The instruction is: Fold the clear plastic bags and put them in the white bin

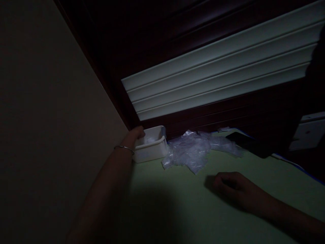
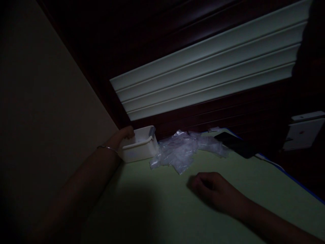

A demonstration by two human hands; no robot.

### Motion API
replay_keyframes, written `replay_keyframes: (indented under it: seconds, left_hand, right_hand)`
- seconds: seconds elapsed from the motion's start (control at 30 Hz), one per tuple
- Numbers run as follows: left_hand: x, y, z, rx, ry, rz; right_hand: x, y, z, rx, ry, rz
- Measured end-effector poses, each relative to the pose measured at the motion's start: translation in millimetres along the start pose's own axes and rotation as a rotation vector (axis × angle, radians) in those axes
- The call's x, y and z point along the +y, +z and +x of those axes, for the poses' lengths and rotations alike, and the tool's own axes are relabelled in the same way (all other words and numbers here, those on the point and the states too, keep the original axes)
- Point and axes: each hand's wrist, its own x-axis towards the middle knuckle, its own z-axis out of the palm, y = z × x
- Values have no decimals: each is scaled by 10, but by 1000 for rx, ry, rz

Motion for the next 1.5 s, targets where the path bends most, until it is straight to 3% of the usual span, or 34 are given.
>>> replay_keyframes:
  seconds: [0.1,0.17,0.2,0.27,0.37,0.43,0.5,0.6,0.7,0.83,0.9,0.97,1.07,1.17,1.3,1.5]
  left_hand:
    - [205,-208,-133,58,58,68]
    - [418,-229,-349,120,171,80]
    - [536,-187,-488,151,318,87]
    - [762,-1,-794,102,544,66]
    - [993,442,-1198,65,617,59]
    - [1063,743,-1364,87,606,86]
    - [1090,975,-1437,80,497,134]
    - [1095,1140,-1428,106,435,145]
    - [1070,1109,-1372,132,401,116]
    - [1013,893,-1331,199,367,43]
    - [999,781,-1342,275,344,-128]
    - [1011,718,-1383,312,316,-472]
    - [1089,762,-1512,197,255,-1015]
    - [1205,924,-1712,83,222,-1276]
    - [1338,1107,-1989,-13,353,-1292]
    - [1433,1231,-2219,-156,432,-1209]
  right_hand:
    - [-30,0,11,15,-4,3]
    - [-42,-1,18,27,-18,11]
    - [-45,-2,22,27,-25,23]
    - [-47,-4,27,21,-39,59]
    - [-53,-10,34,39,-51,62]
    - [-60,-14,38,52,-58,45]
    - [-60,-13,45,55,-74,52]
    - [-32,5,62,58,-93,72]
    - [8,41,75,82,-112,101]
    - [13,58,75,96,-105,129]
    - [0,32,88,110,-97,156]
    - [-2,-10,125,156,-96,214]
    - [37,-68,216,264,-45,399]
    - [99,-97,295,325,-6,656]
    - [131,-96,314,233,-31,886]
    - [107,-109,283,148,15,943]
